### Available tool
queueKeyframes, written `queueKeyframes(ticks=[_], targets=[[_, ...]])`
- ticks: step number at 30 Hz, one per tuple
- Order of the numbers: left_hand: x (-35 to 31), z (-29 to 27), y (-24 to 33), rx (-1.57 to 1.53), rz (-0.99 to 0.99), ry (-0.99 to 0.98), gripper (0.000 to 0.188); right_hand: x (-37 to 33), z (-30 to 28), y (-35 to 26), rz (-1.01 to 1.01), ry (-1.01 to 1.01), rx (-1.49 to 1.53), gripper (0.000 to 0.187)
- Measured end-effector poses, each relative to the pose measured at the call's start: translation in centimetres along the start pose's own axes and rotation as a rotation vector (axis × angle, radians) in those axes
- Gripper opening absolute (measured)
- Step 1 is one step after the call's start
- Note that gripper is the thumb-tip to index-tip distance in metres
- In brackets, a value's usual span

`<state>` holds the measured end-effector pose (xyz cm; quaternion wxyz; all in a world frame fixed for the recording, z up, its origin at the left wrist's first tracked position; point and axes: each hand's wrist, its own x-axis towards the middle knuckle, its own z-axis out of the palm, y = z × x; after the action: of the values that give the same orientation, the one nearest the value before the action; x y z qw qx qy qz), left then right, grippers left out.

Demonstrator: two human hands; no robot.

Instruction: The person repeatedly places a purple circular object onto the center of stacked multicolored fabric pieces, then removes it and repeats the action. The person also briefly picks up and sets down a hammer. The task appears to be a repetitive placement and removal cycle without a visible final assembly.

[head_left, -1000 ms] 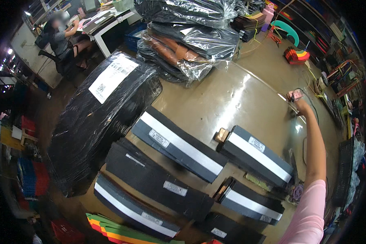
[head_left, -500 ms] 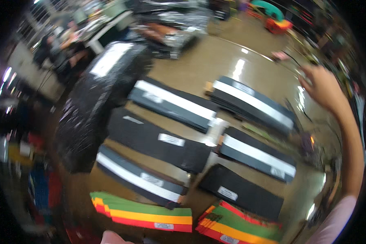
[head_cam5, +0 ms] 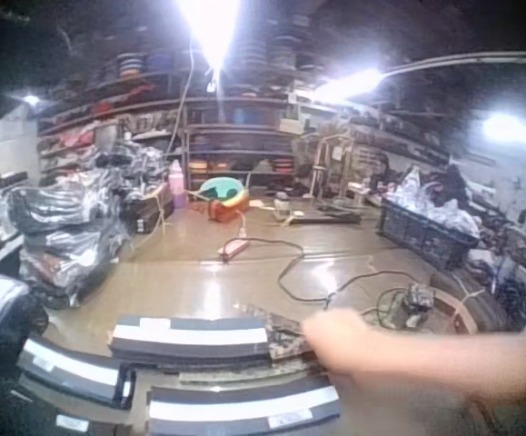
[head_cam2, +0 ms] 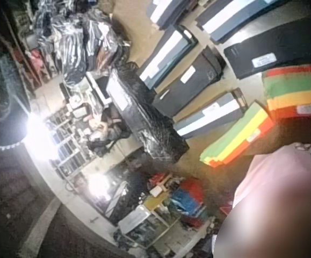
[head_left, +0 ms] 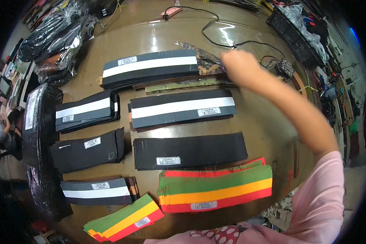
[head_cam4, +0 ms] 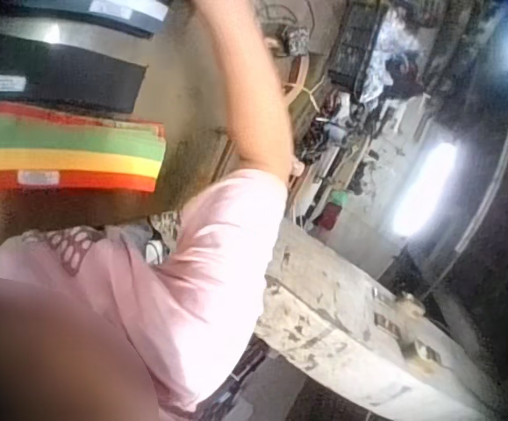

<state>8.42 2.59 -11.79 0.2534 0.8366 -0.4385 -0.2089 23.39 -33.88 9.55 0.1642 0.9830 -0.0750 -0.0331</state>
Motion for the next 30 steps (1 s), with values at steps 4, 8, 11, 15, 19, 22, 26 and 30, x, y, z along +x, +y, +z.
queueKeyframes(ticks=[4,8,11,15,19,22,26,30], targets=[[-0.8,1.1,1.2,-0.016,0.037,-0.109,0.052,-1.7,5.5,-4.2,0.148,0.142,-0.066,0.039],[-1.5,3.6,1.6,-0.004,0.079,-0.179,0.053,-1.2,8.3,-3.7,0.119,0.250,-0.108,0.030],[-2.2,5.9,2.0,0.017,0.102,-0.238,0.054,-1.8,8.7,-2.7,0.055,0.288,-0.040,0.013],[-3.4,8.7,3.4,0.021,0.128,-0.431,0.054,-6.5,7.6,-2.1,0.058,0.546,0.134,0.017],[-7.3,8.8,6.0,-0.065,0.174,-0.772,0.055,-15.0,6.0,1.6,0.204,0.795,0.475,0.018],[-12.5,4.9,7.7,-0.302,0.256,-0.859,0.057,-24.9,9.3,7.0,0.447,0.987,0.617,0.035],[-17.2,-5.4,10.3,-0.630,0.583,-0.557,0.049,-36.9,18.7,10.5,1.128,0.719,0.446,0.030],[-16.9,-12.3,18.3,-0.875,0.913,-0.342,0.028,-40.2,23.1,11.5,1.003,0.865,0.468,0.028]])
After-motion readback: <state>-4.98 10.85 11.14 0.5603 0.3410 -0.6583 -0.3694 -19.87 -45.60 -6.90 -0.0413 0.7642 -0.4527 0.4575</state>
